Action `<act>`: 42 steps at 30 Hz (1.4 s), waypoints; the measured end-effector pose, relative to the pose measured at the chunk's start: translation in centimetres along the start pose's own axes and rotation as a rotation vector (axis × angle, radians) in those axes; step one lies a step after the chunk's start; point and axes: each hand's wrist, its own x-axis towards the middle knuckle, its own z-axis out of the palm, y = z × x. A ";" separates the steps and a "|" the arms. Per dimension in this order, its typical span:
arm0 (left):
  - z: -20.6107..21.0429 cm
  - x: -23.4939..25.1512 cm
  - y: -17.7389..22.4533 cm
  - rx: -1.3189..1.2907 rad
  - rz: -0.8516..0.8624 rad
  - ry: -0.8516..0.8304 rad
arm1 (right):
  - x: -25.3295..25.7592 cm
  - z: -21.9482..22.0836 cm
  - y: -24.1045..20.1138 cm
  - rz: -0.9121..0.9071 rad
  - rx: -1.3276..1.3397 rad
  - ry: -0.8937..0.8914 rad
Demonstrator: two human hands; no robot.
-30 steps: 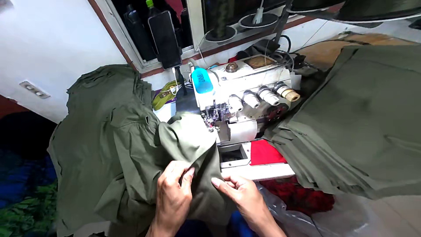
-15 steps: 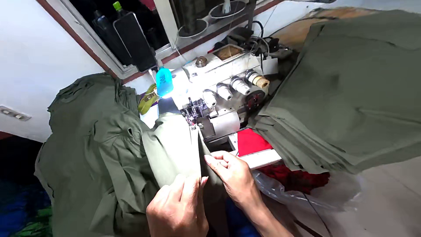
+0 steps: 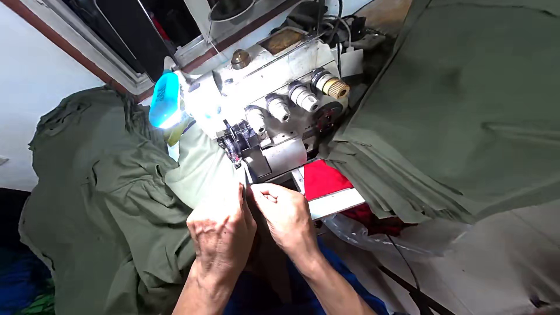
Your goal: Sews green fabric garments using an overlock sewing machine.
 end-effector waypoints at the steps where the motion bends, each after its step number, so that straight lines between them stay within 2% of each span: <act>1: 0.2 -0.3 -0.3 -0.029 0.002 -0.002 | 0.0 -0.1 0.2 0.041 0.055 -0.040; 6: 0.7 -1.9 -2.3 -0.309 0.051 -0.062 | -0.6 -0.8 -0.1 0.407 0.565 -0.192; 9: 0.9 -1.4 -3.4 -0.438 0.090 -0.050 | 0.0 -1.1 -0.4 0.538 0.702 -0.232; 13: 0.1 -0.6 -3.6 -0.497 0.048 -0.045 | 0.0 -0.9 -0.8 0.461 0.609 -0.180; 19: 0.3 0.6 -2.1 -0.334 0.111 -0.057 | -0.5 0.4 -0.8 0.310 0.503 -0.003; 23: 0.2 -0.4 -2.3 -0.338 0.129 -0.115 | -1.3 0.1 -1.0 0.327 0.530 -0.048; 32: 0.0 -0.9 -2.3 -0.357 0.175 0.004 | -2.1 -0.4 -1.2 0.261 0.443 -0.105; 37: 0.0 -1.5 -2.4 -0.351 0.225 -0.045 | -1.6 -0.7 -2.5 0.352 0.655 -0.136; 39: -0.1 -2.2 -2.5 -0.379 0.195 -0.067 | -0.9 -0.4 -2.2 0.418 0.652 -0.114; 42: 0.4 -2.9 -2.6 -0.259 0.142 -0.092 | -0.7 0.1 -1.2 0.380 0.543 -0.072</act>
